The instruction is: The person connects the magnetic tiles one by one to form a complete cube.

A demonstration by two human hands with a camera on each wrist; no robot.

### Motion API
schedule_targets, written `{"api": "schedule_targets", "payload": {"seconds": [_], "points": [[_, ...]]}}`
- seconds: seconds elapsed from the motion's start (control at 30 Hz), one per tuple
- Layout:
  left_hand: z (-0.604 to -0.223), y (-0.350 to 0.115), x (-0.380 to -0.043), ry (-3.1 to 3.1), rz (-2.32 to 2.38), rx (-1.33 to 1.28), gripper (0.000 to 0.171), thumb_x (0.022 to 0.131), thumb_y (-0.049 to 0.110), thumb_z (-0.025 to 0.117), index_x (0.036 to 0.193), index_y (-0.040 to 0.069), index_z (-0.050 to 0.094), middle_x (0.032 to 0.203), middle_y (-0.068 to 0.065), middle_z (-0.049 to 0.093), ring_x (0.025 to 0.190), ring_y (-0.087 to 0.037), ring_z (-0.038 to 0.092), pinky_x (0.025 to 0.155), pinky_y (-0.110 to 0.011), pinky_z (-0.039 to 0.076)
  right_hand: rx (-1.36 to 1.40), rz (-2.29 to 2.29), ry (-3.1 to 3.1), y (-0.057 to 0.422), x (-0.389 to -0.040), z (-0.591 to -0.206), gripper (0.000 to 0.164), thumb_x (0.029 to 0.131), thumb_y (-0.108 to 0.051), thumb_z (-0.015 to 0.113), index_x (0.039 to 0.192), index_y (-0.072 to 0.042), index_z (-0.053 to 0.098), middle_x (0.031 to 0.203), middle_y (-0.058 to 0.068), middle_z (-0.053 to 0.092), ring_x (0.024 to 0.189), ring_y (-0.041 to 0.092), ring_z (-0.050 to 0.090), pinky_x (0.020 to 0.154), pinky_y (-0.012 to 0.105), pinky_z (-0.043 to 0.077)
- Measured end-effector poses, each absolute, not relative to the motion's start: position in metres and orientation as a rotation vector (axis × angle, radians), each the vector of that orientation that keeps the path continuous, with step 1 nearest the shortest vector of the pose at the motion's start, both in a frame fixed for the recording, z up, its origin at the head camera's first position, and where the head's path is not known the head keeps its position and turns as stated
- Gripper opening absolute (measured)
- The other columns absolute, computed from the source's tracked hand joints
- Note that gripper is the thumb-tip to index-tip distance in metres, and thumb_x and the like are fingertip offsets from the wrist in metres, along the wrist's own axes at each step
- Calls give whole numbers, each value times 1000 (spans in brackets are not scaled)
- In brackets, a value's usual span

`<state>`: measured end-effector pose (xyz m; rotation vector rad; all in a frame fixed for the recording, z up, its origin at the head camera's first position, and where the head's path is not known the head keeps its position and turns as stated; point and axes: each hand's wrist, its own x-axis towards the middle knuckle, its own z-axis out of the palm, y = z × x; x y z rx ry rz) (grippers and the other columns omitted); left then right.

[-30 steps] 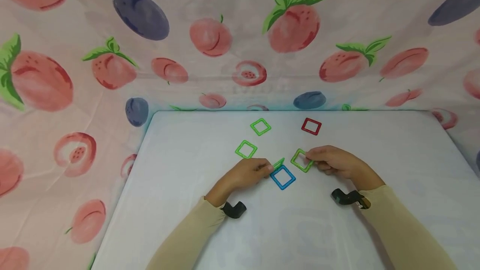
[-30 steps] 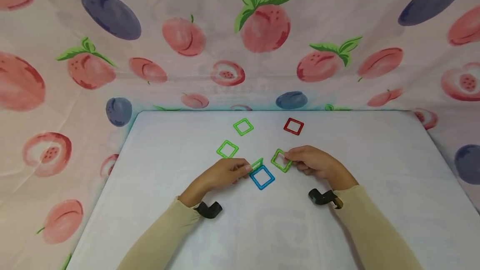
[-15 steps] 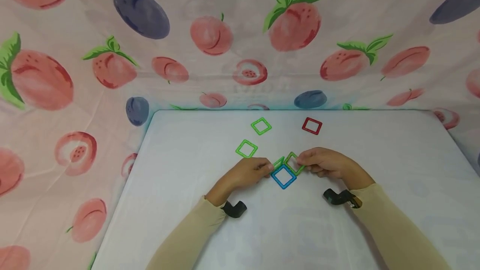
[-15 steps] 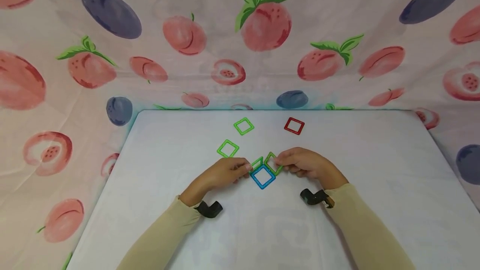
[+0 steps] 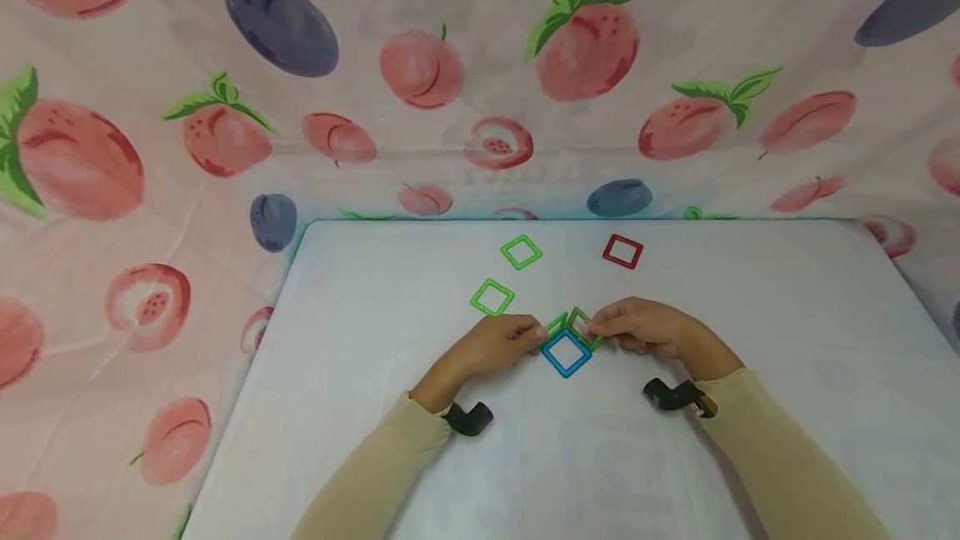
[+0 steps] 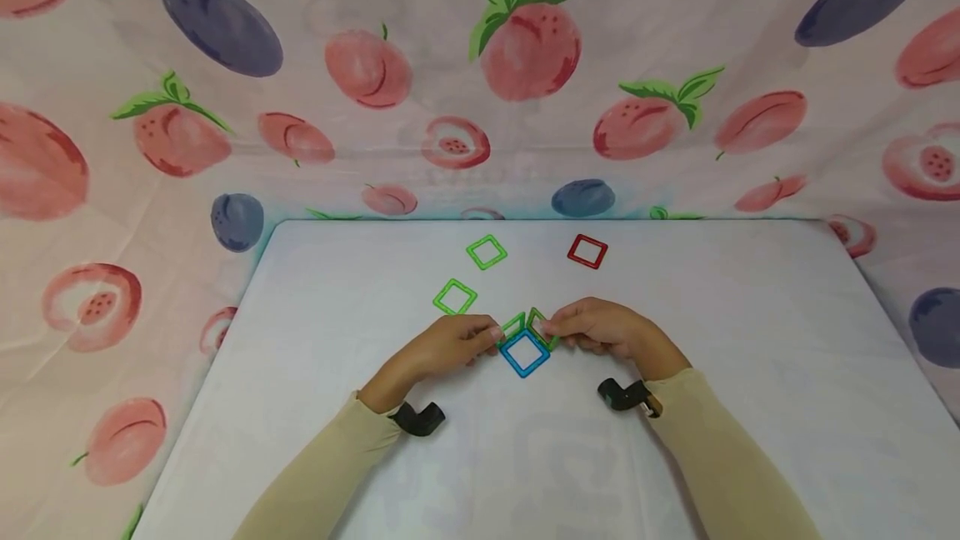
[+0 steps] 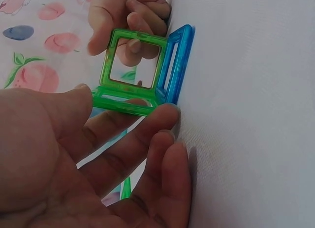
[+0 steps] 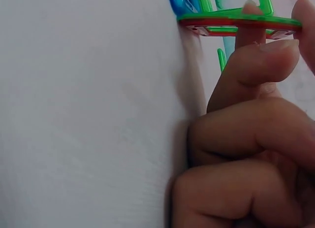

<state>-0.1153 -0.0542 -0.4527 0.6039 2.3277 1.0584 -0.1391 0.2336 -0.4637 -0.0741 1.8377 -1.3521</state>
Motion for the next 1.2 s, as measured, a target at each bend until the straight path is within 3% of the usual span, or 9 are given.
{"api": "schedule_targets", "payload": {"seconds": [0.3,0.63,0.9,1.2], "points": [[-455,-52,-114,2370,1050,622,34,108,41,49,104,16,71,85,4,63,83,-13,56,76,-29,44,-90,-1305,1888,227,-138,-465,33,100,-29,66,107,1,76,63,-1,50,45,12,34,46,23,26],[-455,-51,-113,2384,1031,629,33,108,40,48,104,16,70,84,5,61,82,-12,55,75,-28,44,-128,-1388,1865,237,-136,-465,37,104,-31,61,114,4,69,70,-3,47,52,11,33,50,25,23],[-456,-52,-114,2367,1039,618,33,108,39,49,102,15,71,85,4,65,81,-12,56,75,-29,45,-125,-1418,1828,239,-135,-469,32,97,-22,71,114,6,68,74,-5,57,57,12,36,51,28,24],[-452,-54,-115,2294,1026,611,38,106,43,52,91,18,75,89,7,72,88,-10,59,81,-30,47,-24,-1393,1905,237,-134,-466,37,96,-33,72,120,-5,73,70,-2,50,56,15,36,51,25,29]]}}
